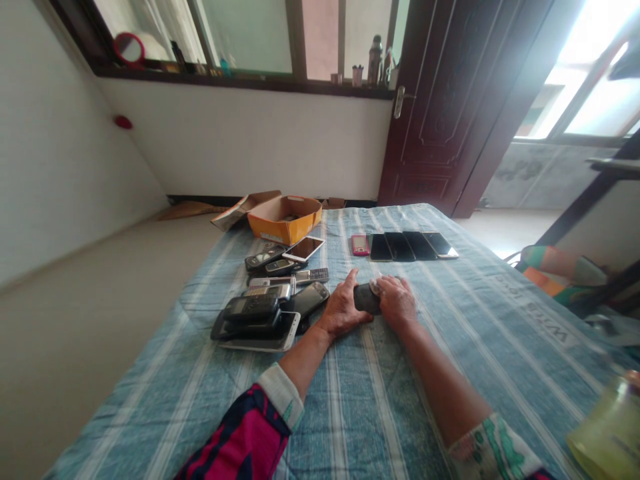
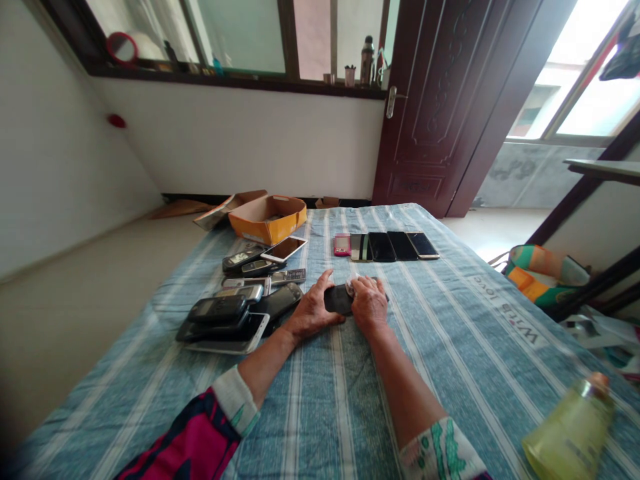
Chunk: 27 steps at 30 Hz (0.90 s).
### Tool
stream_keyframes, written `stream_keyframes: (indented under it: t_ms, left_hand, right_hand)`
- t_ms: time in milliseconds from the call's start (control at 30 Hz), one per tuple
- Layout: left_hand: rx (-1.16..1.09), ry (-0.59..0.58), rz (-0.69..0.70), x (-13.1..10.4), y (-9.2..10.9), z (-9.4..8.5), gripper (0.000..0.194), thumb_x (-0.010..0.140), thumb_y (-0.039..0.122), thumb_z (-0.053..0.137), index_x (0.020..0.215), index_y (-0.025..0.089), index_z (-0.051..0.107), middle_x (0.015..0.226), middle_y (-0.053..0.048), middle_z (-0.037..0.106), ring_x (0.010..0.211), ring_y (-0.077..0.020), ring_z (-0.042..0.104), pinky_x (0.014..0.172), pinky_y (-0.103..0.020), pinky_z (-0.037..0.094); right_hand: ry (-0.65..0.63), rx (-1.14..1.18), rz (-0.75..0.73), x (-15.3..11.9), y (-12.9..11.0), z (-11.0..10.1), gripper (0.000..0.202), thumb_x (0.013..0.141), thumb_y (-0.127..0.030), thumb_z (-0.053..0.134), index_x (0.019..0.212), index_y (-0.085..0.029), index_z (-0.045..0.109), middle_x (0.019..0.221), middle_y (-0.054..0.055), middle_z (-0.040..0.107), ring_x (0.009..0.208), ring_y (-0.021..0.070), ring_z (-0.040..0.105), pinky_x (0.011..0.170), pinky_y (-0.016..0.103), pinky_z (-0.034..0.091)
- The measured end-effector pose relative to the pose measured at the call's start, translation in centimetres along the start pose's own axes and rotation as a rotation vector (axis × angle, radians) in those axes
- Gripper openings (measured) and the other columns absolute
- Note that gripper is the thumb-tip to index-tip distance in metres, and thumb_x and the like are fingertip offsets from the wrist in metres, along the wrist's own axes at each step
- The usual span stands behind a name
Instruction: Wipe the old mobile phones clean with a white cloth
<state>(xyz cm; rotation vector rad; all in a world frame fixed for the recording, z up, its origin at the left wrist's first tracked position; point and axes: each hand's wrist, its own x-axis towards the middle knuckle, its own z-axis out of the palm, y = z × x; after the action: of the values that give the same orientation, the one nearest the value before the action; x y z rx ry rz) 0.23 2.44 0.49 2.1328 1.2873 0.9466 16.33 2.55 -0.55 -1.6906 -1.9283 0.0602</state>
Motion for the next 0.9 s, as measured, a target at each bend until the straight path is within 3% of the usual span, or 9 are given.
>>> stream_keyframes:
  t_ms: [100,200,367,533,733,900]
  left_hand:
    - [-0.014,0.004,0.022,0.1,-0.3,0.1,0.108,0.056,0.024,0.081,0.147,0.018,0.022,0.113,-0.009,0.061,0.106,-0.0286,0.059,0.095,-0.044,0.046]
    - [-0.015,0.007,0.026,0.0,-0.4,0.1,0.106,0.057,0.023,0.079,0.147,0.016,0.023,0.118,-0.012,0.060,0.109,-0.0299,0.058,0.096,-0.045,0.046]
    - [0.009,0.000,-0.002,-0.7,-0.1,-0.1,0.117,0.047,0.024,0.086,0.146,0.018,0.025,0.133,-0.015,0.052,0.123,-0.0348,0.049,0.104,-0.049,0.040]
    - [0.009,-0.003,-0.021,-1.3,0.1,-0.4,0.112,0.052,0.022,0.084,0.146,0.017,0.024,0.141,-0.017,0.044,0.129,-0.0348,0.044,0.109,-0.050,0.036]
    - [0.005,-0.025,-0.029,-1.3,-0.2,-0.5,0.109,0.053,0.021,0.082,0.145,0.014,0.025,0.142,-0.019,0.044,0.131,-0.0354,0.042,0.110,-0.051,0.034]
    - [0.011,-0.030,-0.029,-1.1,-0.2,-0.5,0.102,0.052,0.022,0.081,0.142,0.017,0.032,0.140,-0.017,0.046,0.131,-0.0356,0.041,0.111,-0.052,0.033]
  right_hand:
    - [-0.071,0.079,-0.181,-0.3,-1.6,0.3,0.042,0.082,-0.005,0.042,0.111,-0.022,0.068,0.125,0.005,0.065,0.124,0.0194,0.051,0.109,0.037,0.031]
    - [-0.109,0.111,-0.259,-0.6,-2.2,0.3,0.042,0.082,-0.005,0.042,0.109,-0.024,0.068,0.126,0.003,0.064,0.124,0.0181,0.051,0.110,0.037,0.030]
    - [-0.063,0.028,-0.115,-0.4,-0.1,-0.3,0.035,0.087,-0.012,0.044,0.109,-0.025,0.068,0.129,0.005,0.061,0.128,0.0217,0.047,0.111,0.045,0.026]
    - [-0.001,-0.079,0.105,-0.2,1.9,-0.9,0.031,0.091,-0.016,0.043,0.108,-0.024,0.067,0.132,0.006,0.059,0.130,0.0238,0.043,0.110,0.046,0.023]
    - [-0.063,-0.095,0.003,-0.5,0.8,-0.9,0.029,0.091,-0.016,0.043,0.106,-0.022,0.067,0.124,0.007,0.062,0.125,0.0225,0.047,0.108,0.041,0.027]
    - [-0.139,-0.011,-0.159,-1.4,-1.2,-0.7,0.034,0.090,-0.014,0.040,0.113,-0.020,0.065,0.134,0.008,0.057,0.130,0.0222,0.044,0.112,0.039,0.026]
